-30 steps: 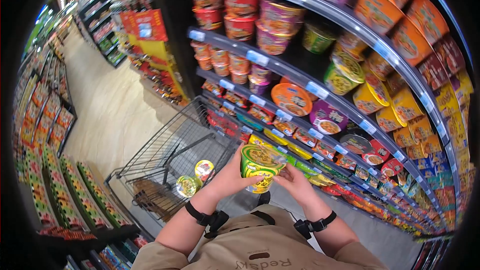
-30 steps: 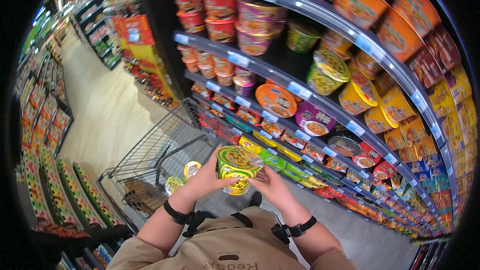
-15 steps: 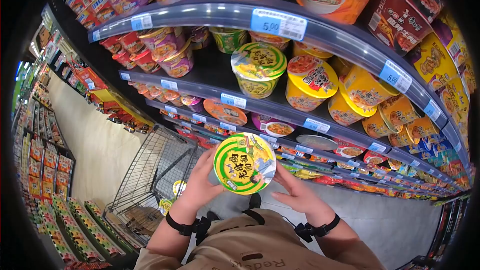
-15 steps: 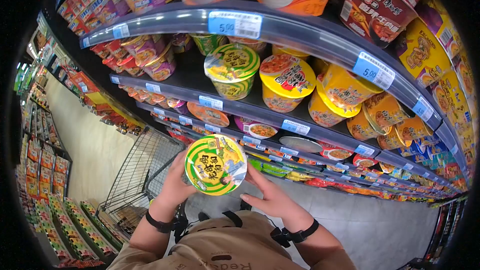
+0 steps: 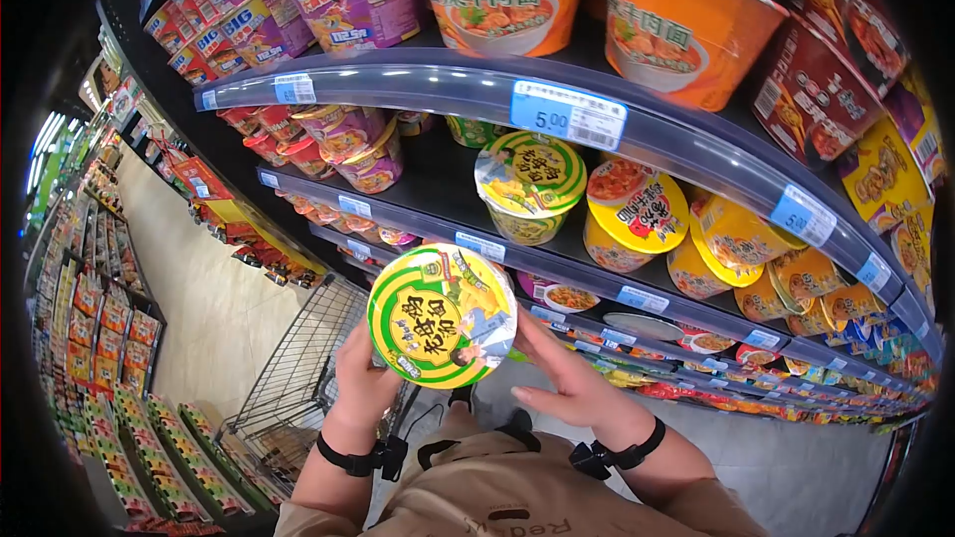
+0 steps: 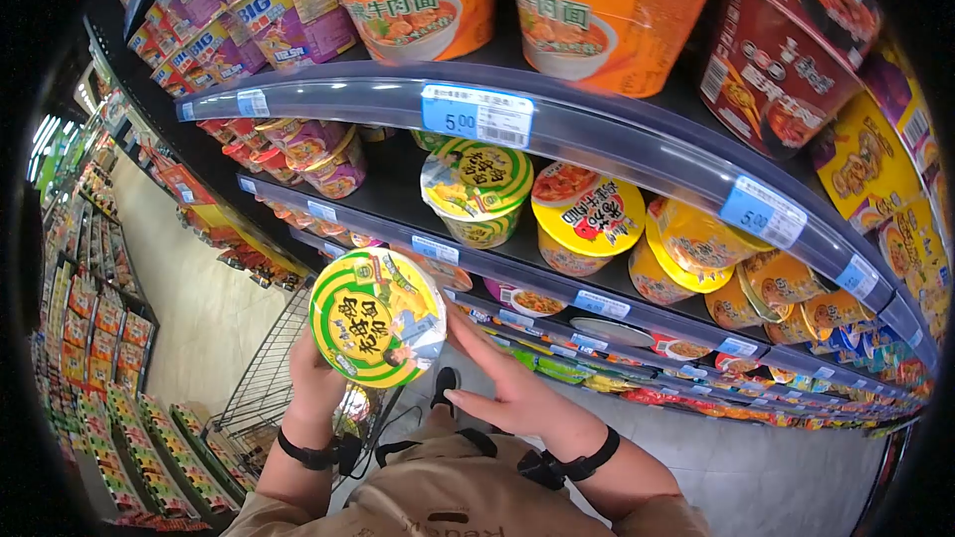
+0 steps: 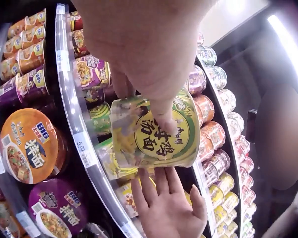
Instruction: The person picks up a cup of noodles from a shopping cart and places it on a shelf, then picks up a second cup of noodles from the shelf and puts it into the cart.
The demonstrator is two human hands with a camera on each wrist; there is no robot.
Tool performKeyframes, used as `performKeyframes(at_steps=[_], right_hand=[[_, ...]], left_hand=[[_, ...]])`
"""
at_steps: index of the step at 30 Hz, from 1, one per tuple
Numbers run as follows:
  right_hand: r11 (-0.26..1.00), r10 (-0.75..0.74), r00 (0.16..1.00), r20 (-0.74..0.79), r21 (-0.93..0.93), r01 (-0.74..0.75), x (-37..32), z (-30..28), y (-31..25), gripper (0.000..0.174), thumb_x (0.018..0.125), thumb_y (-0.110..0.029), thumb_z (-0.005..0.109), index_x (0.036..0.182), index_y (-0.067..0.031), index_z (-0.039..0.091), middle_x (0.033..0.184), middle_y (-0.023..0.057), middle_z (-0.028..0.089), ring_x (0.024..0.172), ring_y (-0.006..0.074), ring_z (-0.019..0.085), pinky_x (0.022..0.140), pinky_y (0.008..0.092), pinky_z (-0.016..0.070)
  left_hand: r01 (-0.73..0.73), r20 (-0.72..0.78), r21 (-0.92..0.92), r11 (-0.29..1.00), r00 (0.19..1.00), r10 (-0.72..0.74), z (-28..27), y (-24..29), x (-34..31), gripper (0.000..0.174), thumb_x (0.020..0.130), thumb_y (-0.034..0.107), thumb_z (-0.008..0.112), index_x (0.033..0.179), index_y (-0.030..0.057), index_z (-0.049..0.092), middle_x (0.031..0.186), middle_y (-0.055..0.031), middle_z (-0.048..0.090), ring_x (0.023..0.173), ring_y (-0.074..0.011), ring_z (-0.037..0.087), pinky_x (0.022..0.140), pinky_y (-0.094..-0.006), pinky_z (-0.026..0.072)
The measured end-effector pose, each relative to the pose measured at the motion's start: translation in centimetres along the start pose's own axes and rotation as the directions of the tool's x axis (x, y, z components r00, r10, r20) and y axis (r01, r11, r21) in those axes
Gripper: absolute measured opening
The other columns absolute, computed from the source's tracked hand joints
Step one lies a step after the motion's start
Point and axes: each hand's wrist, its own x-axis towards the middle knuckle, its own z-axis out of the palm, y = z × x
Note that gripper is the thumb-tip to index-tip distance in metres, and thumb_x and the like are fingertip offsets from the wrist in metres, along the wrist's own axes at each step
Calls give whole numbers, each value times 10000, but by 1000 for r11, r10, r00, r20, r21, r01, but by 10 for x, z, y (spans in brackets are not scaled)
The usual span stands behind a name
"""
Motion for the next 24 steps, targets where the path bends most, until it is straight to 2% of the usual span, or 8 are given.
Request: performKeyframes(at_steps=[2, 5, 8, 11, 14, 18, 22, 24], right_hand=[[997, 14, 998, 57, -71, -10, 17, -4, -1, 957, 965, -72, 656, 1683, 4, 27, 1766, 158, 63, 1629, 273, 104, 1304, 467, 116], [998, -56, 998, 19, 23, 55, 45, 1, 0, 881, 985, -77, 654, 1685, -29, 122, 1766, 190, 60, 1633, 308, 70, 1304, 457, 149], [995, -91, 995, 26, 35, 90, 74, 0, 7, 897, 985, -57, 632, 1687, -22, 75, 1770, 176, 21, 1635, 302, 41, 1308, 478, 132], [991, -23, 999, -37, 133, 28, 104, 2, 7, 975, 952, -29, 621, 1682, -8, -26, 1769, 161, 33, 1635, 298, 62, 1305, 485, 60], [983, -42, 998, -52, 177, 50, 127, -3, 11, 958, 966, 12, 589, 1682, -23, -48, 1771, 145, -17, 1635, 284, 15, 1313, 484, 65], [972, 33, 986, -162, 237, 6, 143, -5, 21, 990, 938, 64, 579, 1681, -28, -70, 1772, 142, -34, 1635, 271, -30, 1311, 496, 37], [971, -48, 970, -237, 215, 101, 153, -7, 34, 981, 928, 118, 554, 1679, -26, -61, 1770, 126, -98, 1629, 241, -73, 1312, 507, 13], [977, -26, 961, -276, 198, 83, 159, -2, 32, 978, 926, 126, 552, 1677, -21, -57, 1771, 119, -103, 1628, 237, -76, 1313, 509, 11]], left_hand=[[-22, -16, -18, 1000, 1000, 22, -3, -3, 14, 591, 793, 79, 851, 1341, 7, 645, 1209, -206, 720, 1072, -378, 715, 923, -397, 554], [-98, -42, -59, 993, 994, 96, -7, -13, 38, 489, 848, 43, 786, 1312, -4, 637, 1288, -212, 679, 1162, -401, 662, 999, -420, 516], [-139, -63, -92, 986, 989, 133, -10, -33, 68, 489, 856, 36, 775, 1318, -18, 625, 1320, -224, 656, 1204, -414, 639, 1025, -422, 499], [-186, 9, -81, 979, 982, 187, -16, -45, 99, 591, 842, 34, 769, 1387, -37, 554, 1382, -245, 608, 1269, -439, 594, 1066, -441, 476], [-158, 135, -66, 985, 977, 166, -20, -52, 128, 745, 804, 73, 813, 1459, -41, 475, 1430, -269, 563, 1317, -477, 547, 1100, -464, 455], [-222, 151, -104, 970, 960, 236, -11, -65, 160, 769, 807, 74, 819, 1477, -36, 459, 1439, -277, 552, 1331, -483, 535, 1104, -470, 454], [-213, 201, -170, 962, 948, 246, 0, -73, 187, 765, 826, 87, 825, 1482, -36, 452, 1442, -279, 547, 1328, -483, 536, 1096, -477, 459], [-226, 202, -173, 959, 945, 259, 5, -75, 195, 761, 844, 114, 830, 1485, -36, 447, 1430, -272, 552, 1314, -477, 546, 1085, -476, 466]])
